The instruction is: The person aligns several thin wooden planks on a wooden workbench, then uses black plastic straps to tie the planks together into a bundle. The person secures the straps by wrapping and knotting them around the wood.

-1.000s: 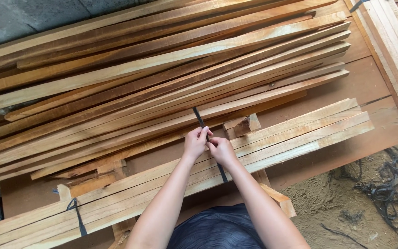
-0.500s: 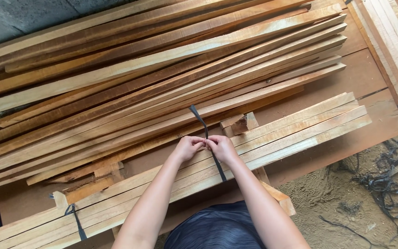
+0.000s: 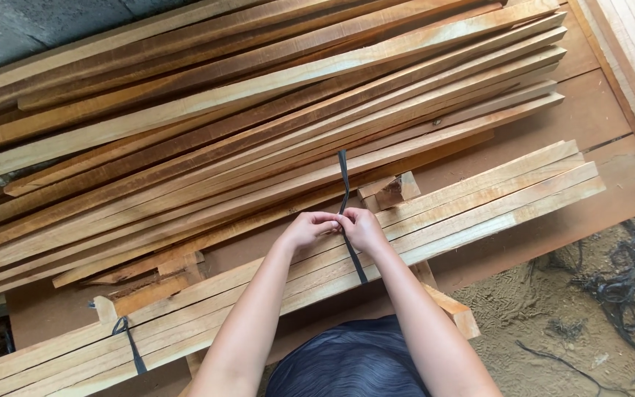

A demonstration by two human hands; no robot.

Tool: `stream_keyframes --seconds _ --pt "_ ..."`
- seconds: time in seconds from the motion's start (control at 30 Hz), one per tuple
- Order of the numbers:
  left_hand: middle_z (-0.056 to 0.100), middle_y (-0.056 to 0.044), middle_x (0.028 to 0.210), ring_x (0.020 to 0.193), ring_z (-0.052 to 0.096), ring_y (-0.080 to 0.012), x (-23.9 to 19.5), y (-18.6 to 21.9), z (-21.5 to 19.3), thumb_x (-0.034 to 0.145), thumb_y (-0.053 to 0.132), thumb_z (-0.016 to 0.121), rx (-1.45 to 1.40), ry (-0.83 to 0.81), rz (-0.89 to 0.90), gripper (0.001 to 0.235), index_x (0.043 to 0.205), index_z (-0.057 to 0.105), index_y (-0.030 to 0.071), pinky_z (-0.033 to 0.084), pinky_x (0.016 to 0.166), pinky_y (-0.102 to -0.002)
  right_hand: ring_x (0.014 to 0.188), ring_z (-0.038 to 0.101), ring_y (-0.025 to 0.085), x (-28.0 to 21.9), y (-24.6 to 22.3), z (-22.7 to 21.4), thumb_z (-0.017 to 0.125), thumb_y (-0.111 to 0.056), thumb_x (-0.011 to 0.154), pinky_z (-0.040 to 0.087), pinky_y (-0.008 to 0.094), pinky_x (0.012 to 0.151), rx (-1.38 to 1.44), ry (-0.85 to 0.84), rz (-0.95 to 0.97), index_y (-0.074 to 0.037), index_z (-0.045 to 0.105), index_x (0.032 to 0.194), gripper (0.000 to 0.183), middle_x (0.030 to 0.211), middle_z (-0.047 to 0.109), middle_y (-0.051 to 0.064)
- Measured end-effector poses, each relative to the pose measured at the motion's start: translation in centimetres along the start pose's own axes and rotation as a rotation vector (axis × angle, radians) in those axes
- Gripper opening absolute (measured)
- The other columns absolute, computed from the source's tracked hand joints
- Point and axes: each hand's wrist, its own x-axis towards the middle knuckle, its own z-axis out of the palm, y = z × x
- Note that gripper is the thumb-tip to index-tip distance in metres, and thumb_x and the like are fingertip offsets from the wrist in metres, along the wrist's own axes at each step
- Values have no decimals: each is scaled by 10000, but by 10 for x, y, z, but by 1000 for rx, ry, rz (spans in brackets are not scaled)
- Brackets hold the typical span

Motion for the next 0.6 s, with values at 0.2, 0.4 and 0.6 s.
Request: stream_keyframes --seconds 0.2,0.4,0.6 --pt "799 -64 1042 946 717 -127 1 -2 0 928 190 727 -24 101 -114 242 1134 800 87 541 894 -303 824 736 128 -8 5 8 762 -270 887 579 297 742 88 172 28 -63 648 1158 360 924 786 80" --pt "811 -53 994 917 728 -126 3 0 5 906 218 752 38 156 -46 233 1069 813 63 565 865 -285 829 761 154 -32 -2 11 748 -196 908 605 294 741 117 219 -221 -46 756 1087 234 947 785 87" --pt "804 -42 917 802 717 -127 -2 18 6 884 278 769 372 158 79 239 1030 815 95 563 775 -279 869 697 306 -28 9 13 696 -92 912 561 403 789 -178 327 -430 -18 774 1043 169 911 729 139"
